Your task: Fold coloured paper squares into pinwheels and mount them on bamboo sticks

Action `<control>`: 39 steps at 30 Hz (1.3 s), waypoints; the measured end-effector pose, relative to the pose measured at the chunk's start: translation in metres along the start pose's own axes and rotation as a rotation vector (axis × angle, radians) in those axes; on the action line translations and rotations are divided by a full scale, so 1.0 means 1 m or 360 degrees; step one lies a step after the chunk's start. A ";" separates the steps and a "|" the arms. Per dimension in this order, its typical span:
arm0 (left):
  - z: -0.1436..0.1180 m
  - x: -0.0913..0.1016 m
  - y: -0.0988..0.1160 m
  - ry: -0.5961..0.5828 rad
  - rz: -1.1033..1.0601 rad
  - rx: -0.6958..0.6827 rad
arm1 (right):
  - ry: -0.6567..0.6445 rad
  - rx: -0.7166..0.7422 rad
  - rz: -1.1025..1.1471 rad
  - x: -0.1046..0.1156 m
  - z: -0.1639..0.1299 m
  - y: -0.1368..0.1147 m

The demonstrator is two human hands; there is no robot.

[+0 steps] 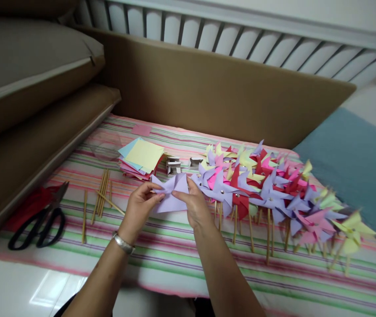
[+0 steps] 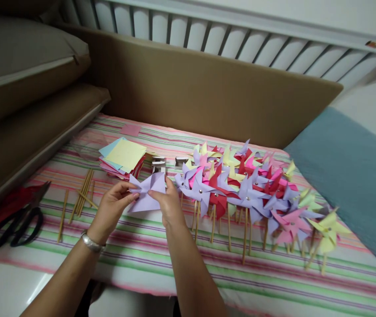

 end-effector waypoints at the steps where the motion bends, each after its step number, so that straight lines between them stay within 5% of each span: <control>1: 0.001 0.001 -0.001 -0.0017 0.0027 0.0019 | 0.0004 -0.0006 -0.0010 0.001 0.000 0.000; 39: -0.001 0.006 0.002 0.0310 0.0633 -0.0132 | -0.0233 0.0210 -0.0491 -0.012 -0.007 -0.001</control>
Point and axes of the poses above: each hand's wrist, its own z-axis towards the middle knuckle, its own x-axis out of the back of the hand, y = z × x, the point moved 6 cm from there along z, towards the middle knuckle, and after that the axes turned 11 degrees about x, right-handed, at the moved point
